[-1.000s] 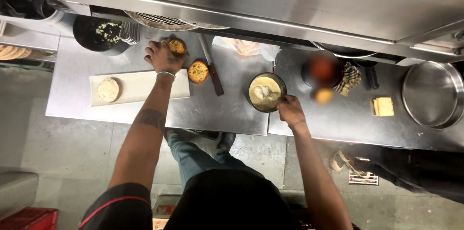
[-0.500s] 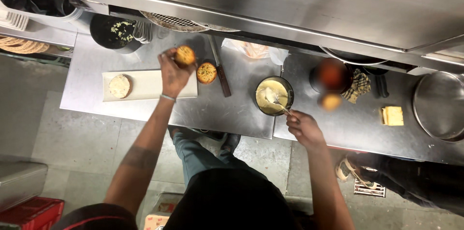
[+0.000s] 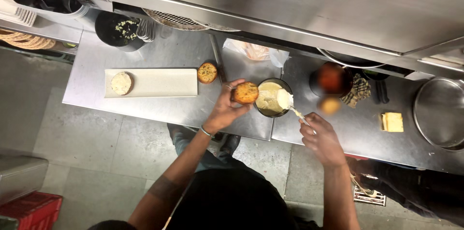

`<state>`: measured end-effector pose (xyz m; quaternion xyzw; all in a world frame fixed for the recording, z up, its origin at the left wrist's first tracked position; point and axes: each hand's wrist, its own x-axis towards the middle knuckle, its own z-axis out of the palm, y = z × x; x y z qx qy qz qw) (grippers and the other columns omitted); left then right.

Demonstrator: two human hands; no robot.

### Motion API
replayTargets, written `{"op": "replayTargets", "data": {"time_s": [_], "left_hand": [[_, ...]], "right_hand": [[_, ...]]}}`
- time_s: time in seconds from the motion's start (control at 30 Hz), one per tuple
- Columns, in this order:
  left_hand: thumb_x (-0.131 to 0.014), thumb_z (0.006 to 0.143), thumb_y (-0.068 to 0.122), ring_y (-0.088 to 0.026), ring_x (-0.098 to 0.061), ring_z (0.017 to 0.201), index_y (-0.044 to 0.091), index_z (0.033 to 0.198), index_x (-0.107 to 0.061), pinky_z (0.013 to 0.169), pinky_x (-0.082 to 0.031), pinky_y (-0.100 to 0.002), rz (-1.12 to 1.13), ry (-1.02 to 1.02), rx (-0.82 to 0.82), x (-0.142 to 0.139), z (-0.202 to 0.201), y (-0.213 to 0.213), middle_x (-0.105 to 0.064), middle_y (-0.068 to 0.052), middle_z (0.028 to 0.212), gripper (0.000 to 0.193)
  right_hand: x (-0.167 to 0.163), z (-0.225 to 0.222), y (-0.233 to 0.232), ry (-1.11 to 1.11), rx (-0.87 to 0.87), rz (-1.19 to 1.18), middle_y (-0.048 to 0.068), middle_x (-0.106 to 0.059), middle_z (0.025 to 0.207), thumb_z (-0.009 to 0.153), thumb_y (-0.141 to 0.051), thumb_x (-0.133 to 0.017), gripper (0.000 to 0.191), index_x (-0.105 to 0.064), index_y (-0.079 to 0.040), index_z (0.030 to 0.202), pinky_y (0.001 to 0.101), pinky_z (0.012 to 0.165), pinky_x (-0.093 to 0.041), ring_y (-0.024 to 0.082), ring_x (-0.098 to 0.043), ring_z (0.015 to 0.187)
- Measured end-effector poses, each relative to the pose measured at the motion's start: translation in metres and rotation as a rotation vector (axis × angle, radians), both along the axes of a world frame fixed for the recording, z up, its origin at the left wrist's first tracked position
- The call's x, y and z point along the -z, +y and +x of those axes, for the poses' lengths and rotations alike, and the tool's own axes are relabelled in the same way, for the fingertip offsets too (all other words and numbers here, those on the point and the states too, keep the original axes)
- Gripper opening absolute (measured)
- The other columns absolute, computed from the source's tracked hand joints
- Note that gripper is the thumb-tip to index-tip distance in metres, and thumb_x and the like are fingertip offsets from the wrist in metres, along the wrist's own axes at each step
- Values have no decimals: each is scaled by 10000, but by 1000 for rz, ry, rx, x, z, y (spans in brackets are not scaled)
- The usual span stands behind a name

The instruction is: The person spreads a white creamy topping from a bowl onto fried round bases one at a time using a small spatula, placing each finished base on a long white serving plate. They then spoon a red chutney topping onto each base, add a green garnish, and carry the finished plate across the kitchen.

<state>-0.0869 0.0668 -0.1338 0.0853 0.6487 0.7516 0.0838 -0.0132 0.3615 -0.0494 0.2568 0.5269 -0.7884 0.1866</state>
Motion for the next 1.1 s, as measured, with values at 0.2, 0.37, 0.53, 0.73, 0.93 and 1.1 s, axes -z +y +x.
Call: {"op": "replayTargets", "data": {"time_s": [0.2, 0.37, 0.53, 0.73, 0.93, 1.1], "left_hand": [[-834, 819, 20, -216, -587, 1317, -10, 1496, -393, 1101, -532, -337, -99, 104, 124, -42, 0, 21, -514, -124, 1432, 808], [-844, 787, 24, -240, -592, 1305, 13, 1457, -339, 1087, -533, -346, -20, 108, 231, -60, 0, 30, -497, -122, 1416, 839], [-830, 814, 18, -234, -567, 1349, 33, 1402, -352, 1074, -554, -368, 101, 119, 250, -64, 1, 28, -484, -122, 1424, 759], [-813, 867, 20, -221, -580, 1338, 33, 1431, -405, 1137, -550, -384, 264, -36, 237, -61, 2, 28, -498, -107, 1436, 697], [-757, 925, -23, -216, -545, 1382, 21, 1527, -399, 1181, -496, -382, 658, -121, 296, -68, 10, 24, -547, -130, 1445, 701], [-698, 966, 24, -240, -548, 1358, 10, 1554, -380, 1167, -481, -402, 781, -246, 282, -74, 15, 21, -553, -140, 1437, 669]], "right_hand": [[-37, 1, -11, 90, -54, 186, -8, -465, 749, 1027, -167, -568, 129, -575, -38, 1017, 196, 433, -264, 27, -342, 543], [-46, 4, -26, 265, -144, 528, 11, -540, 797, 1023, -174, -555, 130, -580, -52, 1063, 226, 498, -336, 45, -396, 595], [-56, 12, -32, 538, -290, 983, 66, -626, 885, 1036, -180, -572, 195, -630, -13, 1119, 284, 743, -474, 139, -562, 794], [-56, 21, -40, 704, -237, 1054, 87, -628, 1008, 1044, -178, -574, 209, -628, 0, 1139, 295, 852, -473, 156, -594, 912], [-45, 28, -51, 704, -147, 941, 76, -584, 1021, 1059, -130, -576, 195, -585, 7, 1197, 280, 824, -456, 139, -539, 894], [-39, 35, -56, 723, -133, 924, 59, -570, 1055, 1047, -134, -569, 217, -573, 1, 1217, 259, 799, -460, 112, -526, 876]]}}
